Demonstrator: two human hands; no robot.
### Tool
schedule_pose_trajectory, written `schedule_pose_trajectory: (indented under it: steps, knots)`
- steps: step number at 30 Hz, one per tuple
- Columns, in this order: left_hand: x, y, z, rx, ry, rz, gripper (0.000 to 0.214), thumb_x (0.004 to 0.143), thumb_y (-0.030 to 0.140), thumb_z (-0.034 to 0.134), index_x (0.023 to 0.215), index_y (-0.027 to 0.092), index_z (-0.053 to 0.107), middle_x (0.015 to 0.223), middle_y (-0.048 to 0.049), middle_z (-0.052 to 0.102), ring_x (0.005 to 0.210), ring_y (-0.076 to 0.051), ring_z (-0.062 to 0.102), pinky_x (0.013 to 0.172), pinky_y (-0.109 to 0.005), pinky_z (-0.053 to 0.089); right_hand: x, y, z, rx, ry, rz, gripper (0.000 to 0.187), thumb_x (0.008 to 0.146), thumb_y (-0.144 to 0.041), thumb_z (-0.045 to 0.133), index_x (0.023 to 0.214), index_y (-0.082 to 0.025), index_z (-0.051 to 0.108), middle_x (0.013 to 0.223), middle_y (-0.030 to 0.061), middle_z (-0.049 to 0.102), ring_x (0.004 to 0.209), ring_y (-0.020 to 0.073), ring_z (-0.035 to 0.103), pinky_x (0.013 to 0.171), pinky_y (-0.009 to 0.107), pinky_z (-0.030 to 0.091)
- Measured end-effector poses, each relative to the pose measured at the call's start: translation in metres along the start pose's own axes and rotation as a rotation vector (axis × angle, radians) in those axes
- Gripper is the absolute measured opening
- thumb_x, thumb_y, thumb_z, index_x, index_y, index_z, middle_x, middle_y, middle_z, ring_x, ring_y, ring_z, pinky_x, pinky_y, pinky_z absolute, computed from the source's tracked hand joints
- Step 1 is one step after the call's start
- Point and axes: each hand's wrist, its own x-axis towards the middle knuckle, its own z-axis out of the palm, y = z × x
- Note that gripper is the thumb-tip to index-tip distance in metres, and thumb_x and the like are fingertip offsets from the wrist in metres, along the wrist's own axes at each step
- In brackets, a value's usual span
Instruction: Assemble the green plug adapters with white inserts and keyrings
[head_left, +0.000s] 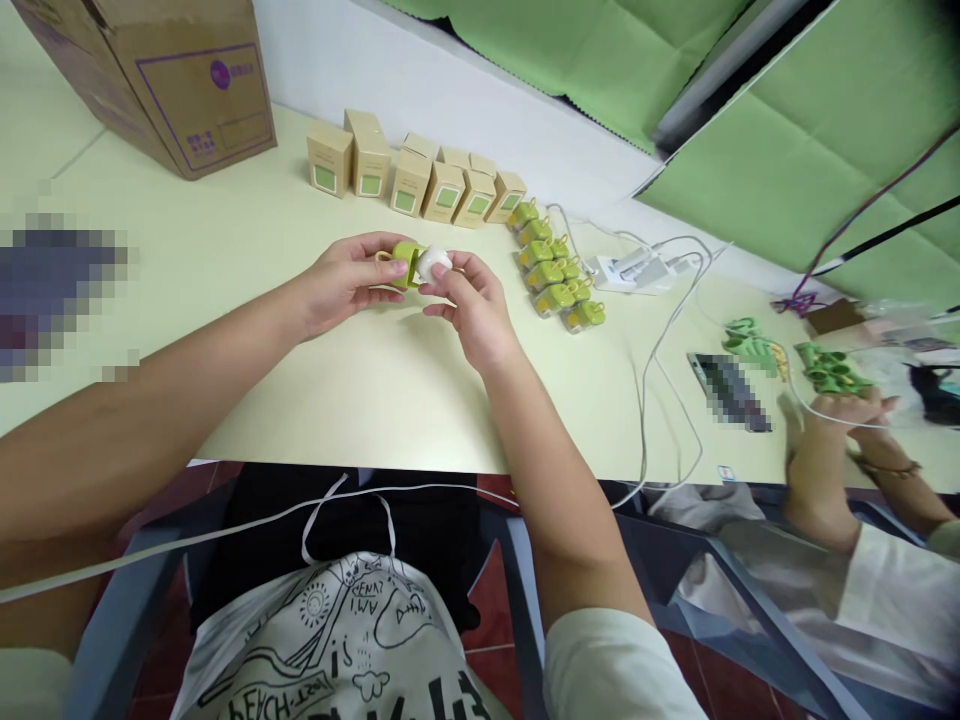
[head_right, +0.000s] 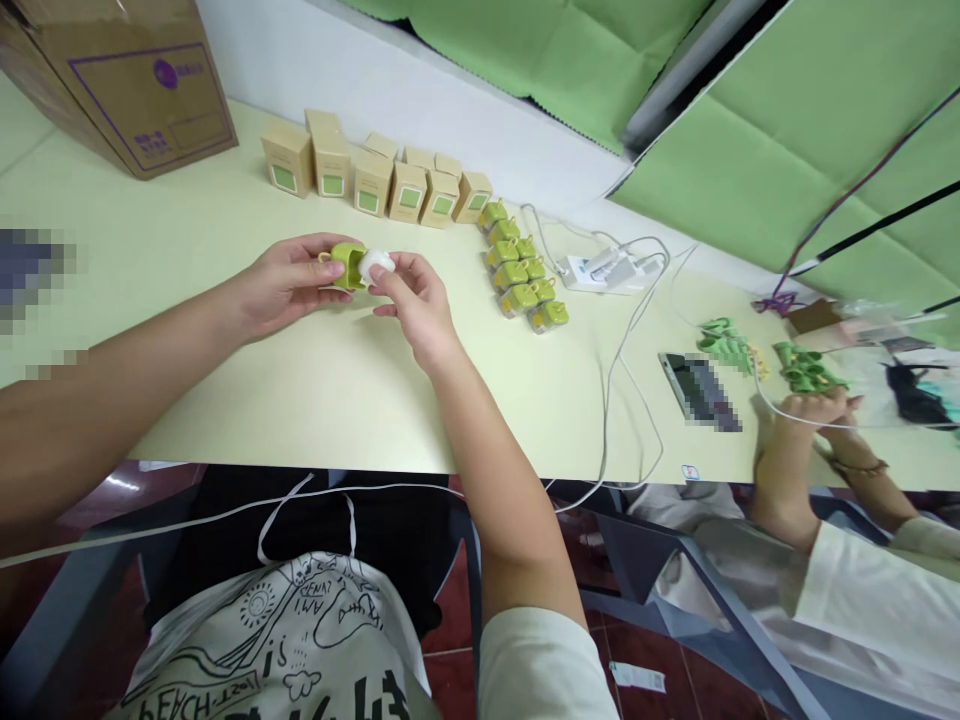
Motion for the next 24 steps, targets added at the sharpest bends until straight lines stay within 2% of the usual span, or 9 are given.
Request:
schedule_pose_trajectory:
  steps: [4, 12, 20, 24]
  knots:
    - [0.0005, -0.0014, -0.0016, -0.026, -0.002, 0.013, 0.041, 0.086, 0.021, 0.111, 0.121, 0.026, 0.09, 0.125, -0.0044, 0.089, 0.123, -0.028, 0.087, 0.109, -0.045, 0.071, 0.0006, -0.001, -0.0003, -0.022, -0.015, -0.033, 0.078, 0.072, -0.09, 0.106, 0.114, -0.032, 0.072, 0.117, -0.0001, 0.089, 0.108, 0.0231, 0.086, 0.083, 0.036, 0.074]
    - [0.0026, -0.0053, -0.0038, -0.02, -0.022, 0.047, 0.038, 0.087, 0.024, 0.111, 0.12, 0.027, 0.092, 0.117, -0.004, 0.089, 0.121, -0.028, 0.088, 0.11, -0.046, 0.073, 0.0002, 0.0011, -0.001, -0.018, -0.054, -0.059, 0.084, 0.068, -0.093, 0.107, 0.118, -0.032, 0.077, 0.122, 0.0033, 0.091, 0.111, 0.0246, 0.087, 0.085, 0.038, 0.075]
    - [0.0009, -0.0036, -0.0001, -0.021, -0.011, 0.069, 0.034, 0.087, 0.021, 0.109, 0.115, 0.026, 0.092, 0.119, -0.003, 0.089, 0.128, -0.03, 0.088, 0.119, -0.049, 0.073, -0.0015, 0.0039, 0.0011, -0.072, -0.023, -0.08, 0.074, 0.085, -0.088, 0.102, 0.128, -0.033, 0.08, 0.128, 0.0058, 0.09, 0.122, 0.0275, 0.088, 0.091, 0.042, 0.078]
    - [0.0016, -0.0042, -0.0013, -0.01, -0.016, 0.074, 0.036, 0.087, 0.022, 0.11, 0.116, 0.027, 0.091, 0.117, -0.003, 0.09, 0.129, -0.031, 0.087, 0.118, -0.051, 0.074, -0.0008, 0.0065, 0.0003, -0.073, -0.015, -0.079, 0.074, 0.085, -0.087, 0.103, 0.13, -0.033, 0.081, 0.128, 0.0063, 0.092, 0.123, 0.0285, 0.089, 0.092, 0.043, 0.079]
